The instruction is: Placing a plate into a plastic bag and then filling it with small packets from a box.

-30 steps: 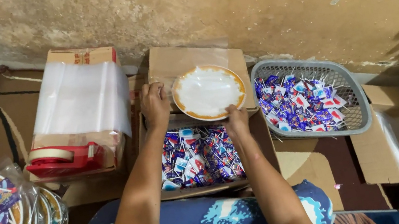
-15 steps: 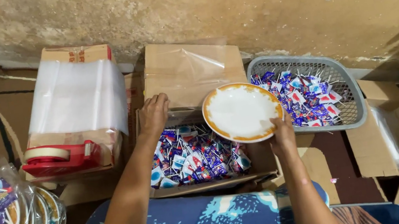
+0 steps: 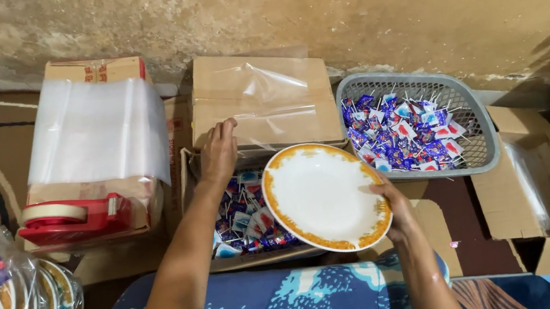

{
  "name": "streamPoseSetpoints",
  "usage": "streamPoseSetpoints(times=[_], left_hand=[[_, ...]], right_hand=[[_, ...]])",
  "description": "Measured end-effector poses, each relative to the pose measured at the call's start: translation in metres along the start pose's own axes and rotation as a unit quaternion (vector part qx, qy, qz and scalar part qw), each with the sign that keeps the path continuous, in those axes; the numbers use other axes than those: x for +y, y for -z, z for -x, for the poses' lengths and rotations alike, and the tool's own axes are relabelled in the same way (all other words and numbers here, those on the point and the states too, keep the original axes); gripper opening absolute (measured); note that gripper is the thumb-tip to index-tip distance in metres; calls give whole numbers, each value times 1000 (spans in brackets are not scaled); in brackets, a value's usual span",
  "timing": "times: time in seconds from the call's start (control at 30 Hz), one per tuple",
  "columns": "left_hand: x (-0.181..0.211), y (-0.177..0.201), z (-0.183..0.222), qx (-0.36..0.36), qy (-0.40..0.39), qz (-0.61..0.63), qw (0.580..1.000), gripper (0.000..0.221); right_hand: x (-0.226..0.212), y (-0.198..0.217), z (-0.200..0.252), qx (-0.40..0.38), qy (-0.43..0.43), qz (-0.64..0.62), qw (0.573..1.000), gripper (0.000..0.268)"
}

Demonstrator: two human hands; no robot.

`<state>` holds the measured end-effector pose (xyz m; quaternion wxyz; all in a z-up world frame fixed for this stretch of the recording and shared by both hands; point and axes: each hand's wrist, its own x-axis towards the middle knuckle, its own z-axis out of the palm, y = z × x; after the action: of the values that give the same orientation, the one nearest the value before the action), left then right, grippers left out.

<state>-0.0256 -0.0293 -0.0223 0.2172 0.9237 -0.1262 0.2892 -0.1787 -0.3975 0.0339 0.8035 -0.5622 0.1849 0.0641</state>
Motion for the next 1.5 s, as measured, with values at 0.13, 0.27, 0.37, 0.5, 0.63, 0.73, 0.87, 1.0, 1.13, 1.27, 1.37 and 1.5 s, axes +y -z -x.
streamPoseSetpoints(times=[0.13,0.27,0.37,0.5,0.63,0.73,0.87,1.0,1.13,1.27,1.37,1.5], left_hand=[[1,-5,3,6,26,58,998,46],[-8,-18,5,9,85,137,987,46],[-17,-34,7,6,93,147,985,46],[-32,-63,12,19,76,115,990,50],[-12,-36,11,9,90,120,989,53],[-2,-23,11,6,121,175,977,51],[-5,-26,9,12,160,221,962,46],[-10,-23,5,4,188,290,938,39],[-15,-25,-1,14,192,333,923,29],[-1,-1,-10,29,238,436,868,20],[-7,-2,-13,12,221,438,871,21],[-18,-10,-13,-24,138,427,893,21]], right_hand=[[3,-36,-1,-6,-61,-27,998,77],[21,-42,-19,-32,-92,-34,995,78],[22,-50,-21,-43,-93,-22,994,76],[24,-52,-33,-56,-91,-4,994,74],[16,-64,-31,-54,-83,-1,995,72],[23,-59,-42,-50,-98,-14,994,71],[30,-57,-55,-39,-105,-21,993,69],[41,-49,-72,-18,-107,-55,993,73],[37,-53,-67,-9,-105,-57,993,68],[40,-49,-63,-10,-105,-35,994,70],[40,-47,-56,-10,-94,-6,996,72],[33,-48,-48,1,-93,-20,995,75]])
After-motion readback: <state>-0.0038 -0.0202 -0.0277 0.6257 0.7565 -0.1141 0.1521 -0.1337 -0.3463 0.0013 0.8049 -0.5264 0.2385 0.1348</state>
